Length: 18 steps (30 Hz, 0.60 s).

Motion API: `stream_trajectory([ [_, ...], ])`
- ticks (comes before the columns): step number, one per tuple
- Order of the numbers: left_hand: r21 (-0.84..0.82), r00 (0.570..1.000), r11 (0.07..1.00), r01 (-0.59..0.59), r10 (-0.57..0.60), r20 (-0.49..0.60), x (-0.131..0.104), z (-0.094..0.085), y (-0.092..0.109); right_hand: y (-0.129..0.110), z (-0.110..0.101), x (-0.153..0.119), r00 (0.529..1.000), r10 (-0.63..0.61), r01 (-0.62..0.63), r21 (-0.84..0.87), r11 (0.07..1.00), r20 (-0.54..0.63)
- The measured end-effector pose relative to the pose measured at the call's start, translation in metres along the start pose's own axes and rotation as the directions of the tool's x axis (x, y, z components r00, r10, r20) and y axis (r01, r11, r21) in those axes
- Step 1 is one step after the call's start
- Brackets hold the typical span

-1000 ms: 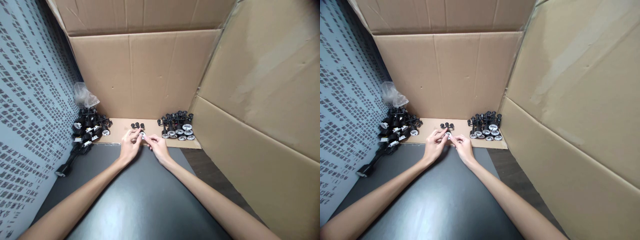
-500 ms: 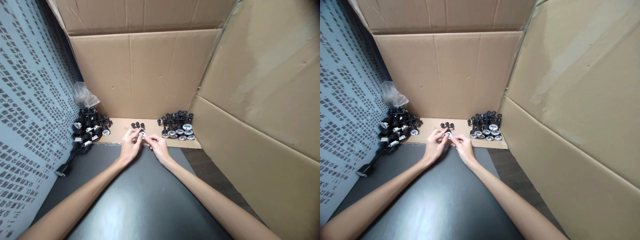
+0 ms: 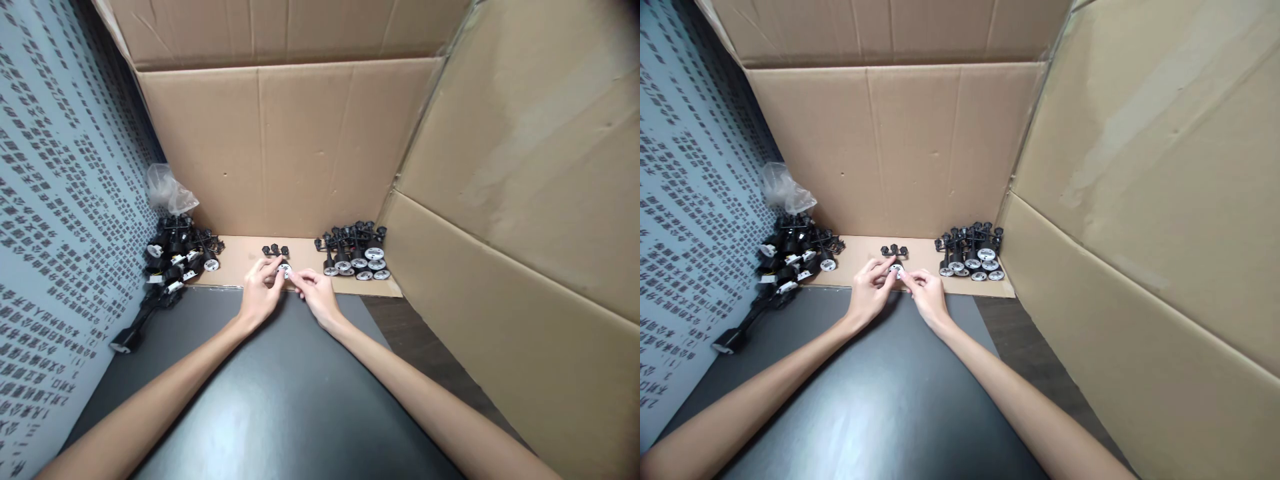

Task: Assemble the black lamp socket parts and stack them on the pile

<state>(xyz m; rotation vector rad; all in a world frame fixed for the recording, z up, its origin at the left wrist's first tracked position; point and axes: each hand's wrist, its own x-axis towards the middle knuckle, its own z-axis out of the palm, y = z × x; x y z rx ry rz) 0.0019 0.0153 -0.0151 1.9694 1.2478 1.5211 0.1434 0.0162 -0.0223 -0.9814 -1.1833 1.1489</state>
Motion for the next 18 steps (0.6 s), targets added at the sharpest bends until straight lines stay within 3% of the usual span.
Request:
stream_trajectory([
  [18, 0.017, 0.999, 1.000, -0.005, 0.005, -0.037, -0.0015, 0.0006, 0.0017, -0.0027, 0.0011, -0.0015, 1.000, 0.007, -0.007, -0.018, 1.000, -0.005],
])
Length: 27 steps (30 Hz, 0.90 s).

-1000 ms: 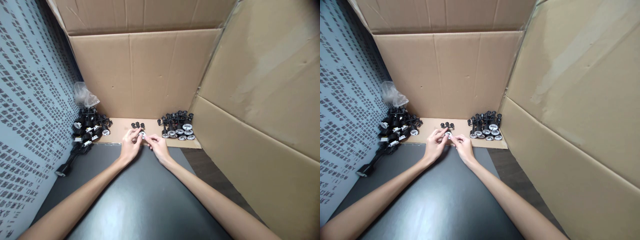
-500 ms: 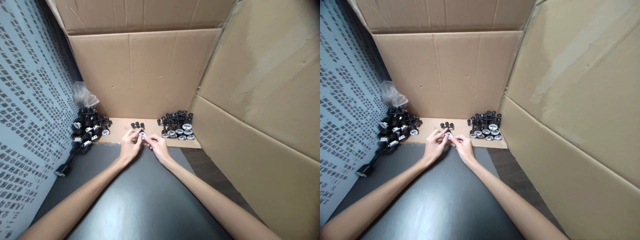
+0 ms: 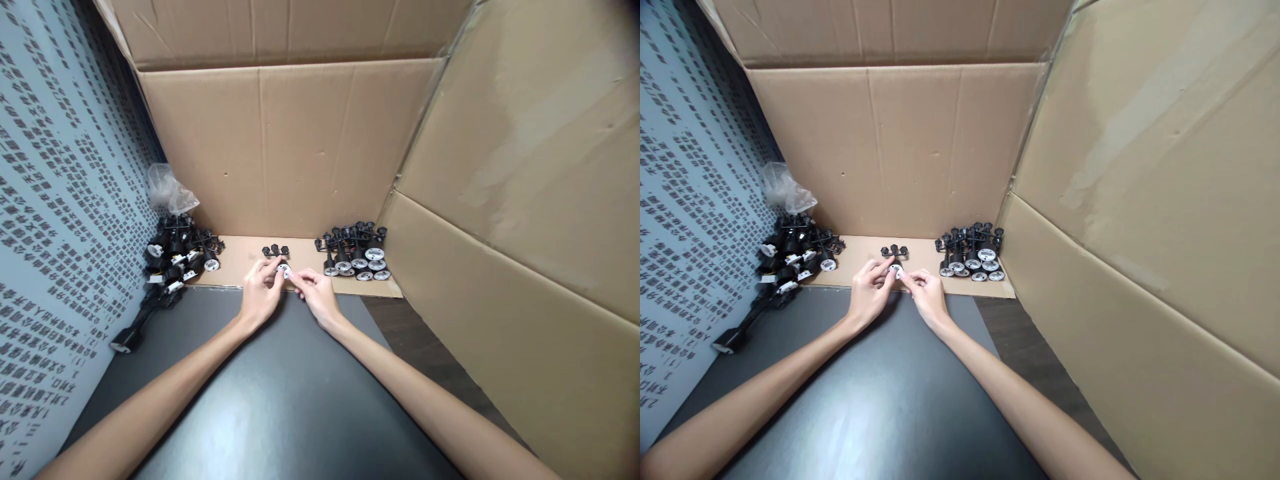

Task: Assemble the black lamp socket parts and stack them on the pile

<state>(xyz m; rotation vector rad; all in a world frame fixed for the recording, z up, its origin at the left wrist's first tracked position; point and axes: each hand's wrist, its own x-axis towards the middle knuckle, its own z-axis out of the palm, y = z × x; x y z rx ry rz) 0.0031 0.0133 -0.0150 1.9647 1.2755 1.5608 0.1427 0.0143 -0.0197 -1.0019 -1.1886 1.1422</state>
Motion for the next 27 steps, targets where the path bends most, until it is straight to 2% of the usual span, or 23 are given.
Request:
stream_trajectory([
  [12, 0.011, 0.999, 0.999, 0.037, -0.037, 0.019, 0.0002, -0.0010, 0.0003, -0.0055, 0.0012, -0.0017, 1.000, 0.022, -0.022, 0.039, 0.999, 0.001],
  [27, -0.007, 1.000, 1.000, 0.021, -0.021, 0.009, 0.0006, -0.0025, 0.0031, -0.0045, 0.0003, -0.0008, 1.000, 0.014, -0.015, 0.020, 1.000, 0.022],
])
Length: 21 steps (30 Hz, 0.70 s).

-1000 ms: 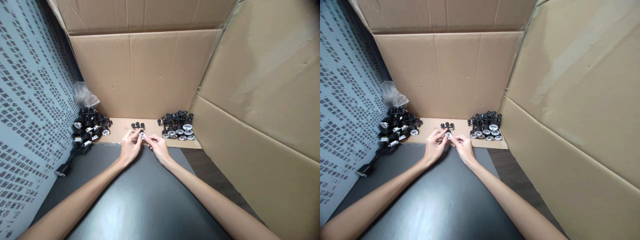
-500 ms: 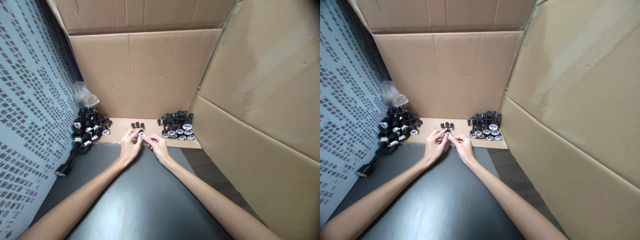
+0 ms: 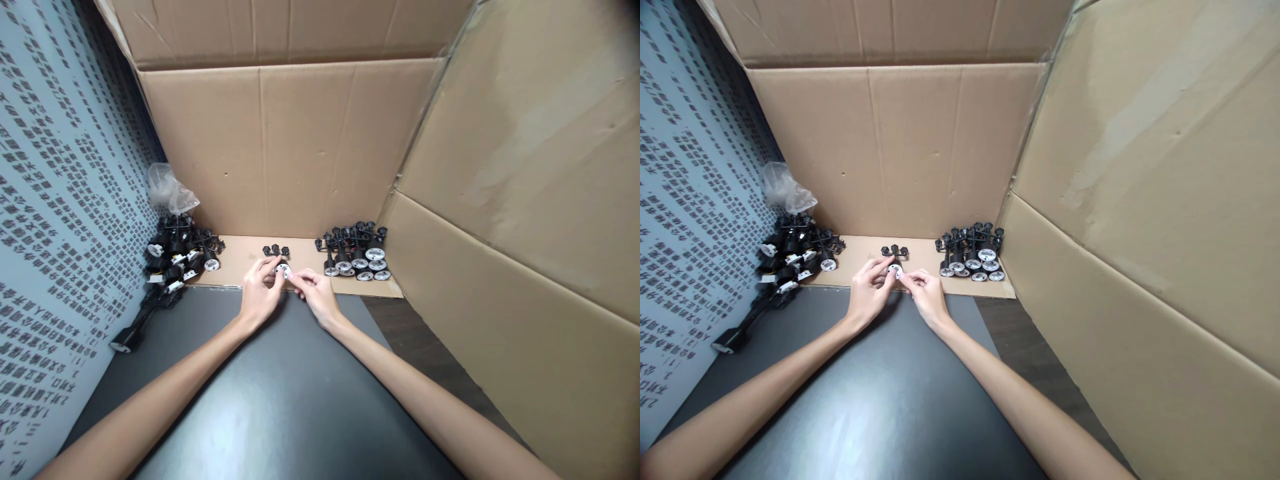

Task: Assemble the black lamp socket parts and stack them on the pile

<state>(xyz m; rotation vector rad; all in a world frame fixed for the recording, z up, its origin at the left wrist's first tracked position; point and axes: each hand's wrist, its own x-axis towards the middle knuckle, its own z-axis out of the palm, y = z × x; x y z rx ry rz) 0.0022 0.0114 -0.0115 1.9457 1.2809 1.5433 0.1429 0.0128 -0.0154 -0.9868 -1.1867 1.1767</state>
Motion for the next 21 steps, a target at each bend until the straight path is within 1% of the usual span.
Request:
stream_trajectory([
  [14, 0.016, 1.000, 1.000, 0.005, -0.005, 0.003, 0.0011, -0.0005, 0.0037, 0.0052, -0.0019, 0.0015, 1.000, 0.007, -0.007, 0.000, 1.000, 0.026],
  [21, -0.004, 1.000, 1.000, 0.019, -0.019, 0.015, 0.0015, 0.0004, 0.0021, 0.0030, -0.0024, 0.0007, 1.000, 0.008, -0.007, -0.028, 1.000, 0.030],
])
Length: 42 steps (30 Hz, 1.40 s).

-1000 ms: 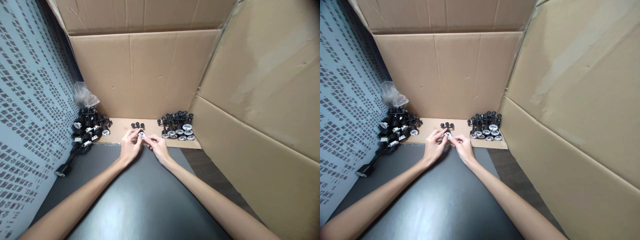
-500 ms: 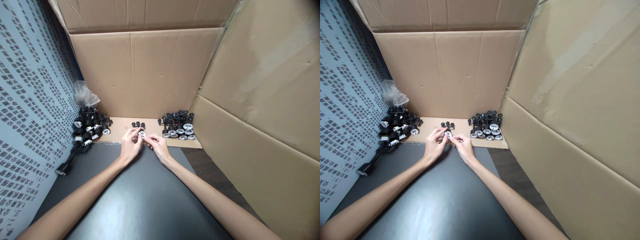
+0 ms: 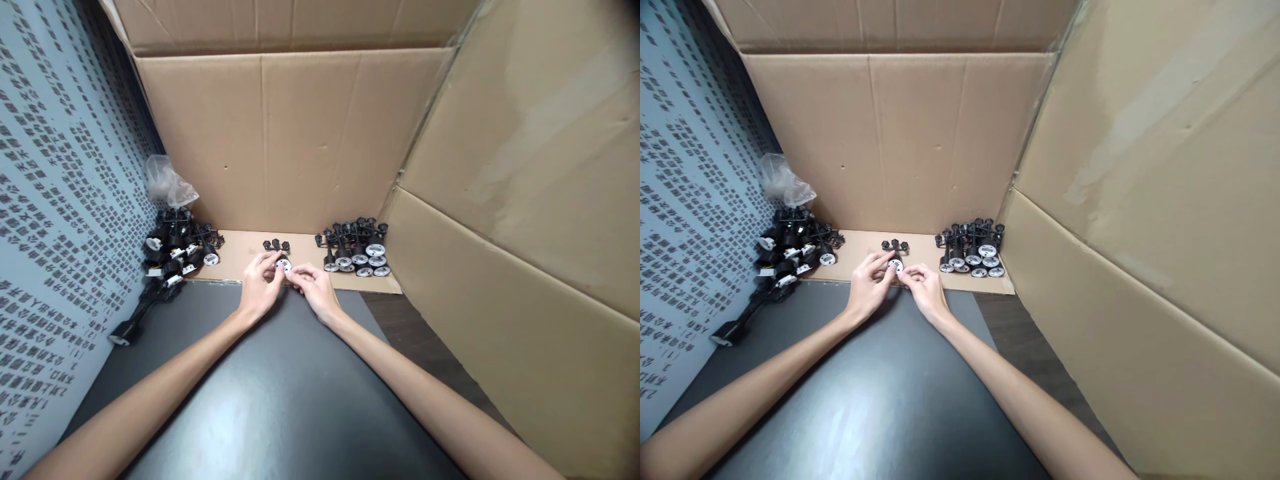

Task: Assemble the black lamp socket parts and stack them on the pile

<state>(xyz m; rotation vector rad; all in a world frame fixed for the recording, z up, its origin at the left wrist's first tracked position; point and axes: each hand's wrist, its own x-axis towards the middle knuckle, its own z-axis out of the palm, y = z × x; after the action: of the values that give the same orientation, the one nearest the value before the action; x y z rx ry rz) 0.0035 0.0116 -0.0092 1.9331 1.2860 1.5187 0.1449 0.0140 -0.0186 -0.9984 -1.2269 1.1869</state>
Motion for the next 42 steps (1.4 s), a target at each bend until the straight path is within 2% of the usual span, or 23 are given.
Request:
stream_trajectory([
  [14, 0.003, 1.000, 1.000, 0.012, -0.012, -0.005, -0.0003, 0.0001, -0.0053, -0.0031, 0.0023, -0.0012, 0.999, 0.035, -0.035, 0.017, 0.999, -0.017],
  [42, -0.006, 0.999, 0.999, 0.034, -0.034, -0.003, -0.0006, -0.0006, -0.0048, 0.0043, 0.0021, 0.0025, 1.000, 0.012, -0.012, 0.001, 1.000, 0.007],
])
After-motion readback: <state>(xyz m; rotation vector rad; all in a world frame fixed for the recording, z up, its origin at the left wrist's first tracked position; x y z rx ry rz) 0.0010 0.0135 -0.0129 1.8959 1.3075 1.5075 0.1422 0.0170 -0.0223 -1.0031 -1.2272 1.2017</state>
